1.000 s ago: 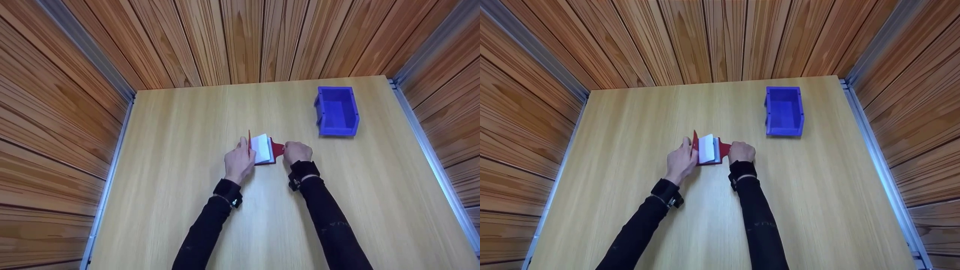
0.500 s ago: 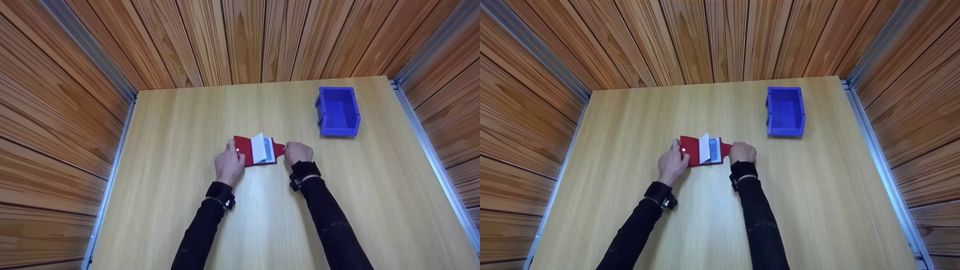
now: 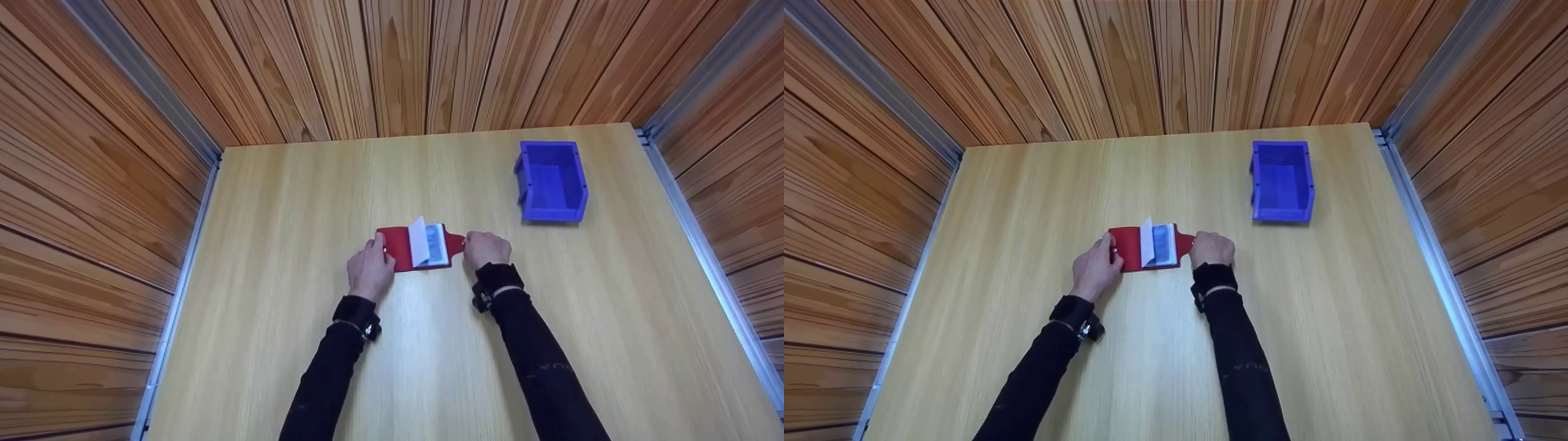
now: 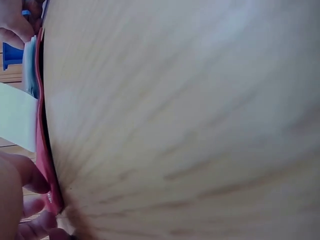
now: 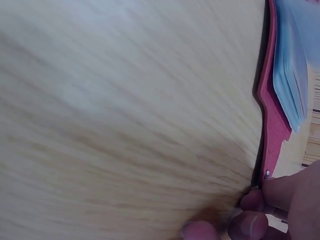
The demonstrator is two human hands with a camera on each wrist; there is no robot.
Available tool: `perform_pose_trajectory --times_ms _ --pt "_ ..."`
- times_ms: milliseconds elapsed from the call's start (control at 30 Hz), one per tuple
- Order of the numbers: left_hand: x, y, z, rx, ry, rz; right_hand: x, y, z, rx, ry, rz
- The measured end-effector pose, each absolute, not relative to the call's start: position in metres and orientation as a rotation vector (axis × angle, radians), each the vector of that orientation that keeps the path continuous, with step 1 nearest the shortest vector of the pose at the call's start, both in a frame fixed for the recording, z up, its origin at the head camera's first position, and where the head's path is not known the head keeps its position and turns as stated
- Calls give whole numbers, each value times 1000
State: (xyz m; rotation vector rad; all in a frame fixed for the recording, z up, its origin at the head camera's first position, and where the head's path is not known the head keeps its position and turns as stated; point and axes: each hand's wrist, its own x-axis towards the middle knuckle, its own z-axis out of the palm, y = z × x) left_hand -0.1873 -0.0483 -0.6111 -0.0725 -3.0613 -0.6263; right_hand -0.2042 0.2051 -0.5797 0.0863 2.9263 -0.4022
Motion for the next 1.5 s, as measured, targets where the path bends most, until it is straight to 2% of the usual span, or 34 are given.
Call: perform_pose_trajectory --times_ms 467,700,800,1133,1333,1500 --pt "-187 -50 -609 -104 -3077 -635 -204 202 -575 35 3037 -408" --pt "-187 -52 -609 -110 -3047 -616 -210 189 -570 -411 3043 -509" --pt "-187 -52 -609 -119 -3049 -617 -210 184 -572 -527 2960 -474" --pt "-182 -44 -603 -182 -2914 -594 -203 182 -578 -483 2894 -452" --pt "-182 -13 -585 -369 -2680 -482 -205 184 -581 -458 2884 -474" --pt "-183 13 -577 -436 -2760 -295 -204 181 -582 -453 2884 -474"
